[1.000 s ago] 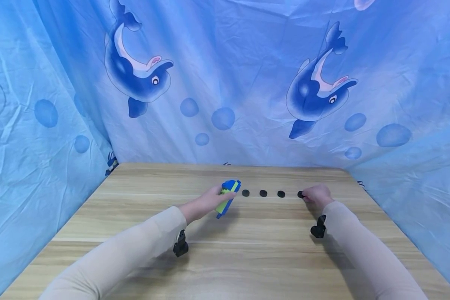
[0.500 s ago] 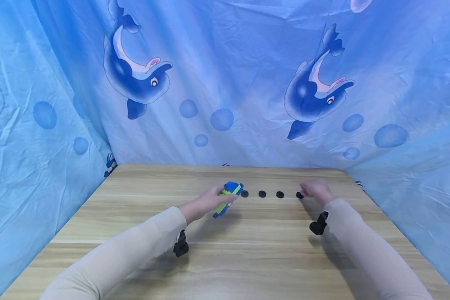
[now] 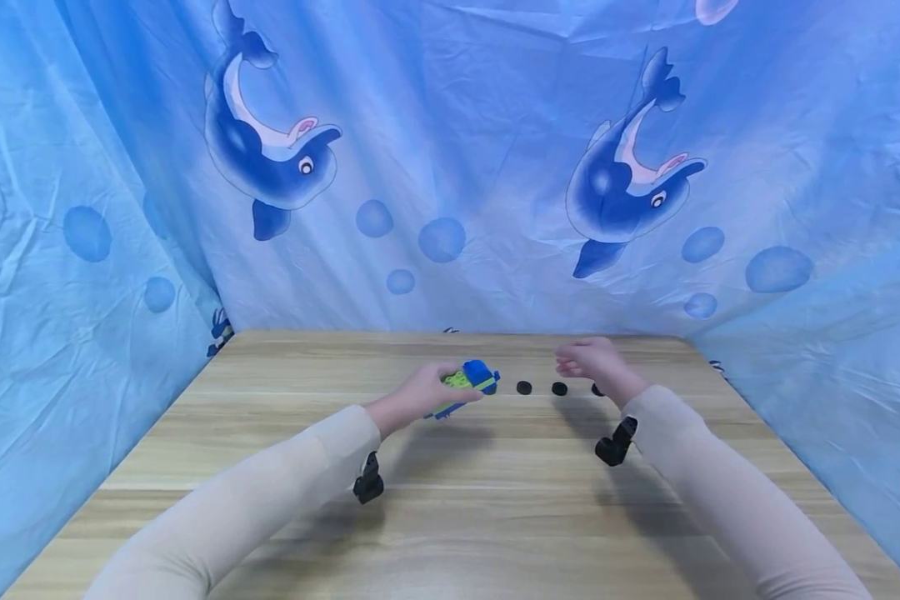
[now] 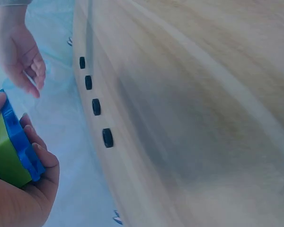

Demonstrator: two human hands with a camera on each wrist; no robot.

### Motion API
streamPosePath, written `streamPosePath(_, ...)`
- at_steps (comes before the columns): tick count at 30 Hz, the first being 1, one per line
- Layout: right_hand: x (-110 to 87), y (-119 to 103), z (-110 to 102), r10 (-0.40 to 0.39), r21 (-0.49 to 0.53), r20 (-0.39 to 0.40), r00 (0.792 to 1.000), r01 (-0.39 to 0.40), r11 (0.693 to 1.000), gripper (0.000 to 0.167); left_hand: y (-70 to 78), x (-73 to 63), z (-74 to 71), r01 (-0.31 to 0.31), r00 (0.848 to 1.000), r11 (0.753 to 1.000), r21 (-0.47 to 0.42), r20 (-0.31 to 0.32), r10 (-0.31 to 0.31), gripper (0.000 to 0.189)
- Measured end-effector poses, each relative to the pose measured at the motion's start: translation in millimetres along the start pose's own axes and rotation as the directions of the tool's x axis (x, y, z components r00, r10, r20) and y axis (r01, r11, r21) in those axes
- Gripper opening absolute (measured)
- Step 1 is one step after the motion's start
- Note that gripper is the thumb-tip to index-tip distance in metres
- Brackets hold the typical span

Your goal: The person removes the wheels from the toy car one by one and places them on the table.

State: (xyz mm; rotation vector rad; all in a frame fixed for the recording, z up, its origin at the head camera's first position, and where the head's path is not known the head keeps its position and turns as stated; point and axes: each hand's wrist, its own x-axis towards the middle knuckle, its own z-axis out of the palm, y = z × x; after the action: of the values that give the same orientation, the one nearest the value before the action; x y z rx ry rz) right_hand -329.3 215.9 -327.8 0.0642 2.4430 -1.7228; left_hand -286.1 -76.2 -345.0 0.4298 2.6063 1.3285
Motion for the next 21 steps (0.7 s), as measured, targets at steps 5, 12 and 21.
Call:
streamPosePath(5, -9.2, -15, 21, -0.02, 0.043, 0.066, 0.998, 0.018, 0.999, 0.049, 11.0, 3.5, -0.9, -0.029, 1.0, 0.997, 0.07, 0.008, 0.029, 0.071)
streamPosePath(12, -26.3, -23, 47, -0.002, 0.065, 0.188, 0.982, -0.01, 0.998, 0.062, 18.2, 4.6, -5.6, -0.04, 0.998, 0.991, 0.126, 0.044, 0.035, 0.067)
streamPosePath(21, -53.2, -32, 77, -0.007, 0.168, 0.321, 0.947, -0.05, 0.985, 0.057, 24.2, 2.2, -12.0, -0.062, 0.996, 0.982, 0.177, 0.066, 0.051, 0.047)
